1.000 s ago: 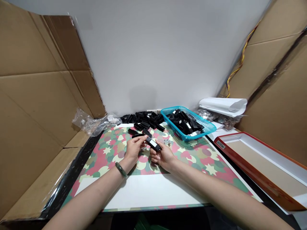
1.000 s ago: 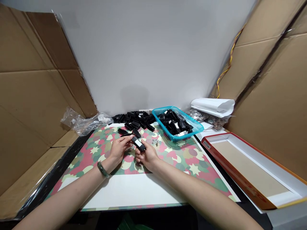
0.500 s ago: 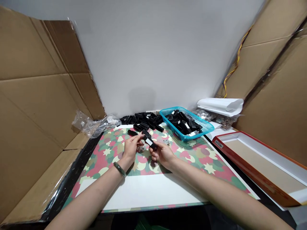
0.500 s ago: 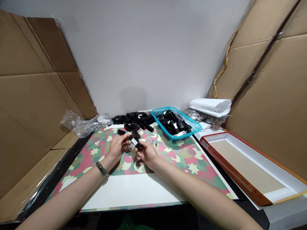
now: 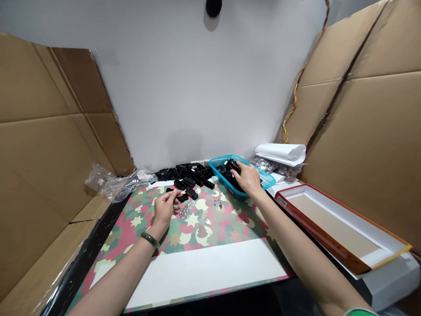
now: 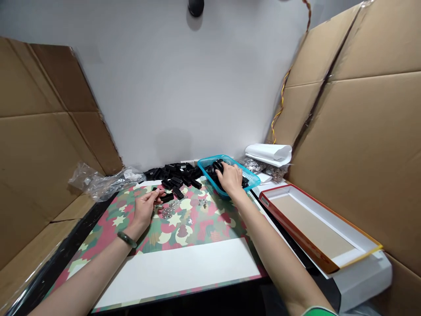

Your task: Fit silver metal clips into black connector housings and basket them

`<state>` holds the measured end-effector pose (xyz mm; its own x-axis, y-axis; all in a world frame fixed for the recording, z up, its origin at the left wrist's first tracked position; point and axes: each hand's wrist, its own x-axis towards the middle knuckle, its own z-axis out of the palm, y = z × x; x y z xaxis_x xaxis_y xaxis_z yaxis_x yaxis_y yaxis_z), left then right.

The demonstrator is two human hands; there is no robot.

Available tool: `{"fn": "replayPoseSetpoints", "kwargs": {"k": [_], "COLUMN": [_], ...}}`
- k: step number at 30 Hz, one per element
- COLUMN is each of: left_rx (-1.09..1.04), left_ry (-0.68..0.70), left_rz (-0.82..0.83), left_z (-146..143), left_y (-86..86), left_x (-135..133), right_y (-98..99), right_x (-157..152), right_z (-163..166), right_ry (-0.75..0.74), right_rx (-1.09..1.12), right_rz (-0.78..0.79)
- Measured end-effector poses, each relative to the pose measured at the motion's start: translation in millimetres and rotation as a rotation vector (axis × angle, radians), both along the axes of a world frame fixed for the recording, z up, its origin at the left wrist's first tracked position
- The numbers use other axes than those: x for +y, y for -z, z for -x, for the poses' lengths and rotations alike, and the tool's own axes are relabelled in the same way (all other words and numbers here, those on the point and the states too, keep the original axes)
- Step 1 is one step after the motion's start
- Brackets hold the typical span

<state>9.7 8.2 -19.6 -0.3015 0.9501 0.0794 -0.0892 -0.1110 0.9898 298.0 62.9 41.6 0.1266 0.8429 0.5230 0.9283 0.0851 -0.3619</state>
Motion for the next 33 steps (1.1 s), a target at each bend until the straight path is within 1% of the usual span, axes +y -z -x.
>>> {"fn": "replayPoseSetpoints", "kwargs": {"k": [1,3,8,10,11,13,15,17,20,22,24,25,27,29,31,33], "left_rx": [0.032,0.108,0.36,0.545,0.659,0.891,1.073,1.172,1.203,1.15,1.019,0.918,0.634,0.29,-0.011,-0.202], "left_ry": [-0.019,-0.059,-0.171,-0.128,-0.085,-0.005,0.038,0.069,0.088,0.105,0.127,0.135,0.163,0.263,0.452,0.564], "left_rz": [-0.027,-0.095,-0.221,-0.253,-0.265,-0.271,-0.252,-0.242,-0.264,-0.267,-0.255,-0.233,-0.146,-0.005,0.12,0.142], "left_z": [1.2,5.9,26.8,31.5,31.9,29.1,23.8,19.6,19.4,22.2,25.0,25.6,24.3,19.1,10.5,0.5], "left_y": [0.7,2.5,6.1,5.4,4.6,2.9,1.5,0.3,-2.2,-4.1,-5.6,-6.1,-6.7,-7.5,-8.8,-10.0], "left_x": [1.4,6.0,21.1,24.2,24.9,25.4,26.1,27.6,29.7,29.5,27.7,26.1,22.1,16.6,9.7,2.4], "right_y": [2.2,9.7,29.9,34.1,35.4,37.2,38.7,40.6,43.9,46.1,48.0,48.7,49.1,48.5,47.9,48.7], "right_x": [1.7,1.6,-5.9,-8.8,-10.6,-14.8,-19.8,-24.2,-26.8,-26.0,-24.8,-24.6,-26.3,-31.5,-39.9,-49.4], "right_z": [-1.7,-2.4,2.6,7.3,10.2,17.0,23.7,28.9,32.8,33.6,34.7,35.8,39.8,46.3,54.8,63.8], "right_ry": [0.002,-0.029,-0.138,-0.193,-0.226,-0.302,-0.381,-0.451,-0.521,-0.553,-0.586,-0.607,-0.659,-0.739,-0.837,-0.926], "right_rx": [-0.06,-0.123,-0.115,-0.102,-0.099,-0.099,-0.107,-0.121,-0.114,-0.093,-0.074,-0.061,0.001,0.135,0.305,0.431], "right_rz": [0.034,0.042,-0.111,-0.181,-0.213,-0.261,-0.282,-0.283,-0.286,-0.286,-0.281,-0.278,-0.273,-0.241,-0.147,-0.02]}}
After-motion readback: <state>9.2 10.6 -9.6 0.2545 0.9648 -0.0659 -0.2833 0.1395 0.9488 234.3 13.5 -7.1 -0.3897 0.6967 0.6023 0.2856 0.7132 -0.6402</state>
